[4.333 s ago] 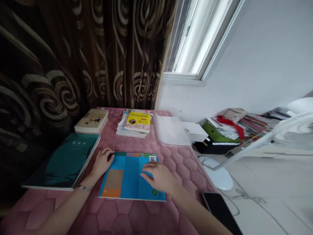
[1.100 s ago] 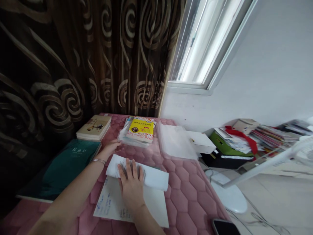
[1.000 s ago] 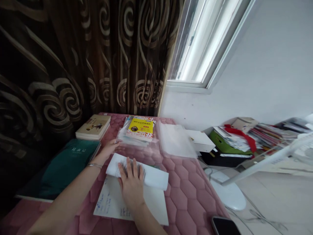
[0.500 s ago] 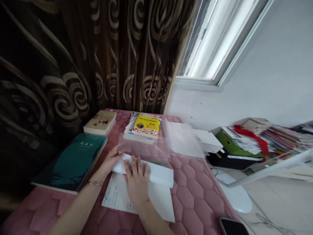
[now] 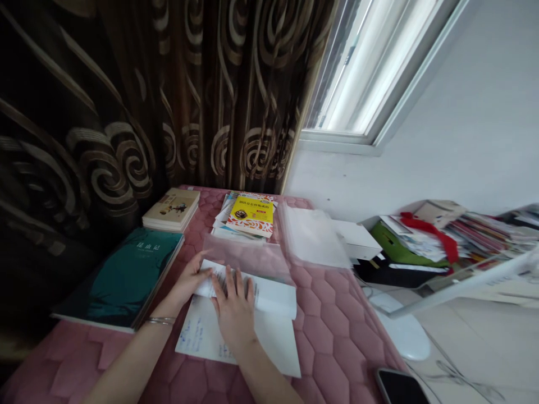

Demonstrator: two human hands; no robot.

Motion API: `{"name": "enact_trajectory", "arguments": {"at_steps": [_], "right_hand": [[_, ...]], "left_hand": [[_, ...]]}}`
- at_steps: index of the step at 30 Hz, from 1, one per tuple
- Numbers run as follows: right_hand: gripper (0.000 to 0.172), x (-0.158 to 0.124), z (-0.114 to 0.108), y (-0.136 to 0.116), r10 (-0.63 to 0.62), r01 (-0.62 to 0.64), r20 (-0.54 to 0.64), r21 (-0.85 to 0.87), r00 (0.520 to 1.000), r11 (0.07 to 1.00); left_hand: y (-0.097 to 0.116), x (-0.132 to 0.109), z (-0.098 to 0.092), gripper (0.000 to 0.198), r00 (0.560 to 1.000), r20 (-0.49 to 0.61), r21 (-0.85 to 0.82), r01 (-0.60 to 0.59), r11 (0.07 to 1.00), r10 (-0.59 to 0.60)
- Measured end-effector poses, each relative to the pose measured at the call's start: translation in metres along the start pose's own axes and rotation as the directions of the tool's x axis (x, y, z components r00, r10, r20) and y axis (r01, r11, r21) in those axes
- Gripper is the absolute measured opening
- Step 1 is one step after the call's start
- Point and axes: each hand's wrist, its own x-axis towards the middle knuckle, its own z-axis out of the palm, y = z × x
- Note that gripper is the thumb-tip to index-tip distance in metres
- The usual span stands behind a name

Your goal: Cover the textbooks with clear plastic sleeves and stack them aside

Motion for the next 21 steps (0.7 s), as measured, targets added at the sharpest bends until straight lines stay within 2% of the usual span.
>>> {"name": "enact_trajectory", "arguments": {"at_steps": [3, 5, 8, 11, 14, 16, 18, 21], "right_hand": [[0.046, 0.003, -0.004, 0.003, -0.024, 0.024, -0.007, 0.03, 1.0, 0.999], [0.042, 0.005, -0.009, 0.01, 0.003, -0.002, -0.018, 0.055, 1.0, 0.999], [0.041, 0.009, -0.015, 0.032, 0.15, -0.148, -0.047, 0.045, 0.988, 0.988], [0.047, 0.009, -0.019, 0.062, 0.371, -0.37, -0.06, 0.03, 0.927, 0.928], [0.061, 0.008, -0.018, 0.093, 0.581, -0.576, -0.005, 0.13, 0.814, 0.807], [0.071, 0.008, -0.017, 0.111, 0.662, -0.646, 0.049, 0.283, 0.748, 0.708], [0.078, 0.007, -0.014, 0.126, 0.7, -0.651, 0.106, 0.486, 0.706, 0.583], [0.081, 0.008, -0.01, 0.139, 0.708, -0.593, 0.227, 0.738, 0.669, 0.323]], "left_hand": [[-0.007, -0.001, -0.002, 0.064, 0.999, -0.017, -0.007, -0.048, 0.999, 0.048], [-0.011, -0.001, -0.004, 0.063, 0.996, -0.033, 0.0, -0.085, 0.996, 0.085], [-0.014, -0.002, -0.005, 0.064, 0.994, -0.067, 0.004, -0.088, 0.996, 0.088], [-0.015, -0.001, -0.005, 0.066, 0.992, -0.103, 0.006, -0.076, 0.997, 0.077], [-0.015, 0.0, -0.006, 0.064, 0.981, -0.157, 0.033, -0.109, 0.994, 0.113], [-0.016, 0.0, -0.006, 0.062, 0.977, -0.167, 0.051, -0.122, 0.991, 0.129], [-0.016, 0.0, -0.007, 0.061, 0.979, -0.155, 0.065, -0.123, 0.99, 0.132], [-0.015, 0.0, -0.007, 0.063, 0.982, -0.136, 0.08, -0.122, 0.989, 0.132]]}}
